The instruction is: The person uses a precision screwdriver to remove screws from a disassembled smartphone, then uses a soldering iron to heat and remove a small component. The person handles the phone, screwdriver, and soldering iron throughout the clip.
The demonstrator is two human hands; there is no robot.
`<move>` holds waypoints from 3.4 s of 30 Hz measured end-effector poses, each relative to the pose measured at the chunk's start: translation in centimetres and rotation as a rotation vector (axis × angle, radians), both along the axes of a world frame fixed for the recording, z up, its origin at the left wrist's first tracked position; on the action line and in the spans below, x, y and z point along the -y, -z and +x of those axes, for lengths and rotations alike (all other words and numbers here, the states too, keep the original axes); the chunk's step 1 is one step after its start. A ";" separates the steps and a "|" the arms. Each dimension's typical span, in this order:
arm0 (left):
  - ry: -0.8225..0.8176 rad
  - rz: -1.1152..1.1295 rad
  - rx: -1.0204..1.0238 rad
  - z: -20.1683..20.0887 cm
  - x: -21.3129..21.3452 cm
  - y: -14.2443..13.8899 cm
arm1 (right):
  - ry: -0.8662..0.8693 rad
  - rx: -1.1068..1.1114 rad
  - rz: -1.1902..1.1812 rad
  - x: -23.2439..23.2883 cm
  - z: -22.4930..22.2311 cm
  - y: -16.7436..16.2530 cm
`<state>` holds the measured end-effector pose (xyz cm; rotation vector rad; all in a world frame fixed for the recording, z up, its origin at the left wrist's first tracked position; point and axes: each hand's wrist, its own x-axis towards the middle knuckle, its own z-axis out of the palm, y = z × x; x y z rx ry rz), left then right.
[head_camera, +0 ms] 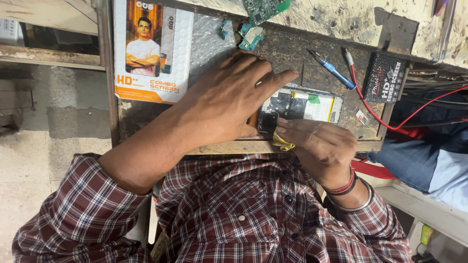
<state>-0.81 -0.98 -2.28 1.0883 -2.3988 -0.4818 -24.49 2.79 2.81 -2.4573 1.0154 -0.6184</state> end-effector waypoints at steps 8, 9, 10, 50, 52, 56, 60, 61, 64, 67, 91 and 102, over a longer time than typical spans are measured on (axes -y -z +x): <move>0.003 0.002 0.023 0.0 0.0 0.0 | 0.012 -0.007 -0.005 0.3 0.5 -0.1; 0.001 0.003 0.020 0.0 0.0 -0.1 | 0.016 -0.017 -0.017 0.3 0.5 -0.1; 0.000 0.003 0.017 0.0 0.0 -0.1 | 0.019 -0.026 -0.028 0.4 0.5 -0.1; 0.004 0.041 -0.033 0.0 0.1 -0.4 | 0.062 -0.067 -0.121 2.6 0.6 0.4; 0.001 0.051 -0.030 0.0 0.1 -0.4 | 0.057 -0.057 -0.125 2.7 0.7 0.4; -0.011 0.042 -0.032 0.0 0.1 -0.4 | 0.062 -0.093 -0.122 3.1 0.7 0.0; -0.004 0.078 -0.026 0.0 0.1 -0.3 | 0.093 -0.139 -0.094 3.3 0.9 -0.5; 0.000 0.088 -0.019 -0.1 0.1 -0.3 | 0.098 -0.146 -0.079 3.3 1.0 -0.7; -0.001 0.125 -0.021 -0.2 0.1 -0.2 | 0.102 -0.182 -0.029 3.9 1.2 -1.5; 0.001 0.151 0.024 -0.4 0.3 -0.3 | 0.120 -0.153 0.081 4.5 0.7 -2.9; 0.019 0.152 0.081 -0.2 0.2 -2.4 | 0.554 0.038 -0.049 4.1 -10.3 -3.5; -0.009 0.197 0.057 -0.9 0.3 -3.7 | 0.659 0.086 0.020 1.0 -13.4 -1.2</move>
